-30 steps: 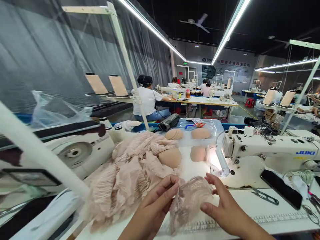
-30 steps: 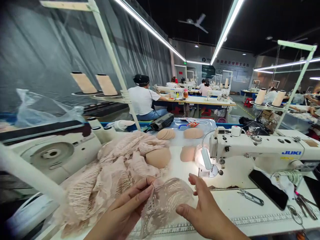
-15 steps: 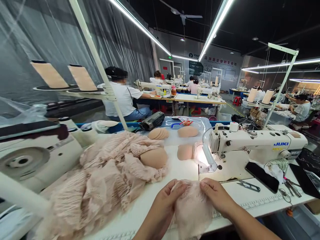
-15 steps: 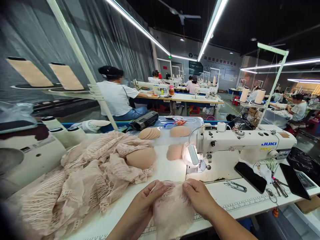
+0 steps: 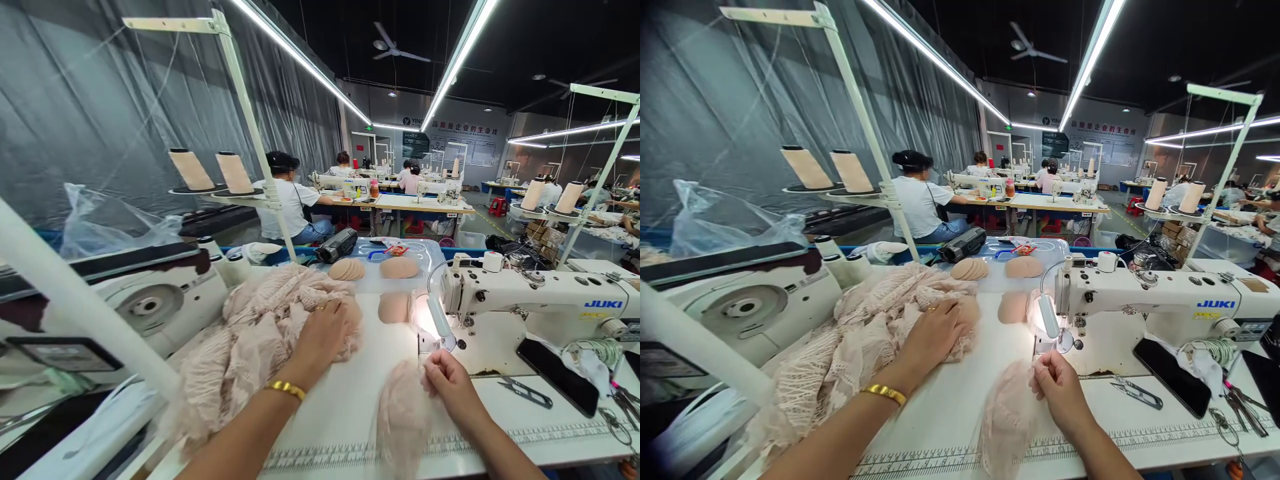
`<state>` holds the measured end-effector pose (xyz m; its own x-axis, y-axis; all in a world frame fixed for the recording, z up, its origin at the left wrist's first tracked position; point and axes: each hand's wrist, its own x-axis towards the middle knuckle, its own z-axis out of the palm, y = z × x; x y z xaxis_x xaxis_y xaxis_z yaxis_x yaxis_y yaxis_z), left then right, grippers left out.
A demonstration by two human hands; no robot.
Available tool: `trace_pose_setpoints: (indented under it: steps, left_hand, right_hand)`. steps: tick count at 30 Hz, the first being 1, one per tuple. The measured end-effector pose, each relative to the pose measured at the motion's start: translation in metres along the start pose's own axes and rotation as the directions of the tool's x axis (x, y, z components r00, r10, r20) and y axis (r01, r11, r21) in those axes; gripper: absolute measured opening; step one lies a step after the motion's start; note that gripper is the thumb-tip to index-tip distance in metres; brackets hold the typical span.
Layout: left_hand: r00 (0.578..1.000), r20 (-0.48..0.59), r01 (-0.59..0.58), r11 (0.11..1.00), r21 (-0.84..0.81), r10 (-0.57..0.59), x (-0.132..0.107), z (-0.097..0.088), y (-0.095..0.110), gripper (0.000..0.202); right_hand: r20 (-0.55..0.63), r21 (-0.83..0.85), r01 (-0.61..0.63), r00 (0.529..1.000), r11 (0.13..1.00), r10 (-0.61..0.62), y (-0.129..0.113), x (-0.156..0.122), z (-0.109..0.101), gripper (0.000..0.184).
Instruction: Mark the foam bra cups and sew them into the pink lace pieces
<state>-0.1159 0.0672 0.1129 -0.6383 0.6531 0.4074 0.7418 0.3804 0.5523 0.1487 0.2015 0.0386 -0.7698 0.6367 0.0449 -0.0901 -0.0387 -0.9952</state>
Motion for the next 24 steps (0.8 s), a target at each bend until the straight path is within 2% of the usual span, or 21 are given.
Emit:
trace_pose_setpoints:
  steps: [3, 6, 9, 12, 14, 16, 18, 19, 22, 24]
  left_hand:
    - [0.999, 0.005, -0.033, 0.996, 0.081, 0.032, 0.007, -0.002, -0.008, 0.012]
    - [1.000, -0.014, -0.021, 0.996, 0.085, 0.023, 0.010, -0.010, -0.008, 0.010]
    - [0.997, -0.067, 0.039, 0.999, 0.003, -0.039, 0.007, -0.022, 0.001, 0.012]
    - [0.993, -0.074, 0.075, 0.981, -0.177, -0.090, -0.008, -0.028, 0.020, 0.020]
    - [0.990, 0.046, 0.141, 0.893, -0.428, -0.134, -0.026, -0.025, 0.036, 0.033]
    - [0.951, 0.249, 0.306, 0.673, -0.674, -0.182, -0.046, -0.017, 0.051, 0.054]
    - [0.897, 0.400, 0.440, 0.468, -0.766, -0.189, -0.064, -0.004, 0.064, 0.064]
    - [0.883, 0.431, 0.467, 0.416, -0.780, -0.184, -0.071, 0.003, 0.069, 0.062]
    - [0.876, 0.461, 0.479, 0.360, -0.801, -0.141, -0.079, 0.020, 0.076, 0.052]
    - [0.872, 0.479, 0.478, 0.390, -0.787, -0.101, -0.078, 0.025, 0.075, 0.046]
  right_hand:
    - [0.013, -0.007, 0.012, 1.000, 1.000, -0.012, 0.001, 0.001, -0.001, 0.056]
    - [0.004, -0.003, 0.014, 1.000, 1.000, -0.014, 0.000, 0.002, -0.002, 0.055]
    - [-0.008, 0.019, -0.011, 1.000, 1.000, 0.011, -0.002, 0.003, -0.001, 0.053]
    - [-0.013, 0.068, -0.053, 0.998, 0.996, 0.054, -0.005, 0.005, 0.000, 0.056]
    - [-0.011, 0.108, -0.074, 0.997, 0.991, 0.076, -0.006, 0.007, 0.000, 0.062]
    - [-0.004, 0.143, -0.081, 0.997, 0.986, 0.083, -0.008, 0.007, 0.000, 0.069]
    - [0.004, 0.164, -0.076, 0.997, 0.983, 0.077, -0.010, 0.006, 0.000, 0.076]
    - [0.008, 0.164, -0.069, 0.998, 0.984, 0.068, -0.011, 0.006, 0.000, 0.079]
    - [0.009, 0.122, -0.038, 0.999, 0.992, 0.037, -0.012, 0.004, 0.000, 0.077]
    - [0.000, 0.076, -0.020, 1.000, 0.997, 0.020, -0.013, 0.003, 0.001, 0.067]
